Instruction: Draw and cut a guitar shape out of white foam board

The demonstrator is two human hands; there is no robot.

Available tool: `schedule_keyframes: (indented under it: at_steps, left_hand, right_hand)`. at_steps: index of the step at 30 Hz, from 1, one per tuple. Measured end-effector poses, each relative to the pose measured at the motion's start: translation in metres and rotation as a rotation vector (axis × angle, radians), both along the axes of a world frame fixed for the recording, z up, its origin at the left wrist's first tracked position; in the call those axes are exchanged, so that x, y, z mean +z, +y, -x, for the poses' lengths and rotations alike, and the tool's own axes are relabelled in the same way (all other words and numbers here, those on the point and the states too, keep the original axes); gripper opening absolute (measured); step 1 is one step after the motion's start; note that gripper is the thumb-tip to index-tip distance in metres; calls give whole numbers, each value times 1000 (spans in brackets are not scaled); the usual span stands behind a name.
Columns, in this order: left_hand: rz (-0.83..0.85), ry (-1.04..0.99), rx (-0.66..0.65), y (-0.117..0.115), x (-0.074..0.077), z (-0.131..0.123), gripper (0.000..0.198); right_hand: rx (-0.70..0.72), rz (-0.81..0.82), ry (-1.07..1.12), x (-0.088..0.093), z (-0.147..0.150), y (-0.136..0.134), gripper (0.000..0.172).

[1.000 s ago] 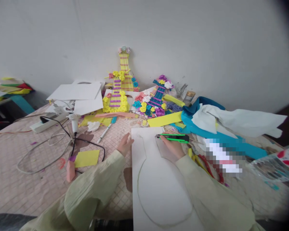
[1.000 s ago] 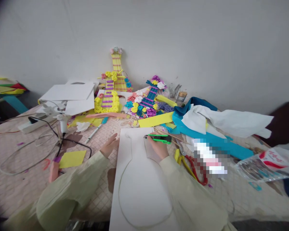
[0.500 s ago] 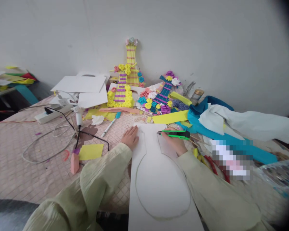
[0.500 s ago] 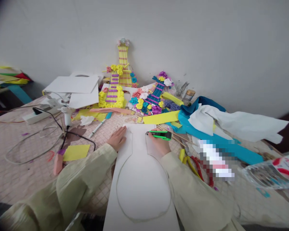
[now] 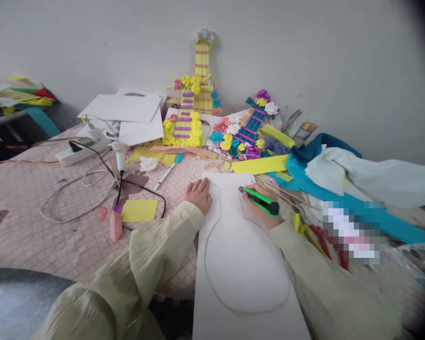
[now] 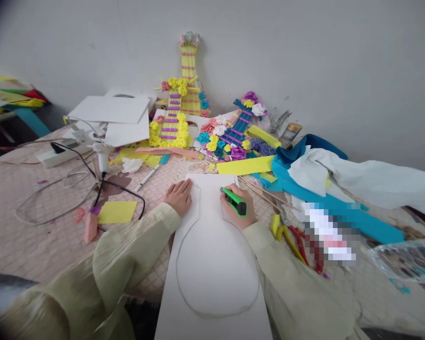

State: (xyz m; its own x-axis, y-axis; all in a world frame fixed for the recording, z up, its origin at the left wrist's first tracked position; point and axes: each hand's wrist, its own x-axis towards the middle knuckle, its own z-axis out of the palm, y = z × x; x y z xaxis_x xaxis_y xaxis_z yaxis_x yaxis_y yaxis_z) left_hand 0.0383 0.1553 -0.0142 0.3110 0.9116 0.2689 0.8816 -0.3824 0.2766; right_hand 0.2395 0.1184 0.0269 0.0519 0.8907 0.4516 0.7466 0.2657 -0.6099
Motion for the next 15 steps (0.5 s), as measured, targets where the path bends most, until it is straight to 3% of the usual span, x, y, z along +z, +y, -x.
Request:
schedule_keyframes:
  at_steps: [15]
  left_hand:
    - [-5, 17, 12, -1, 2, -1, 50]
  right_hand:
    - [-40, -13, 3, 6, 5, -14, 12]
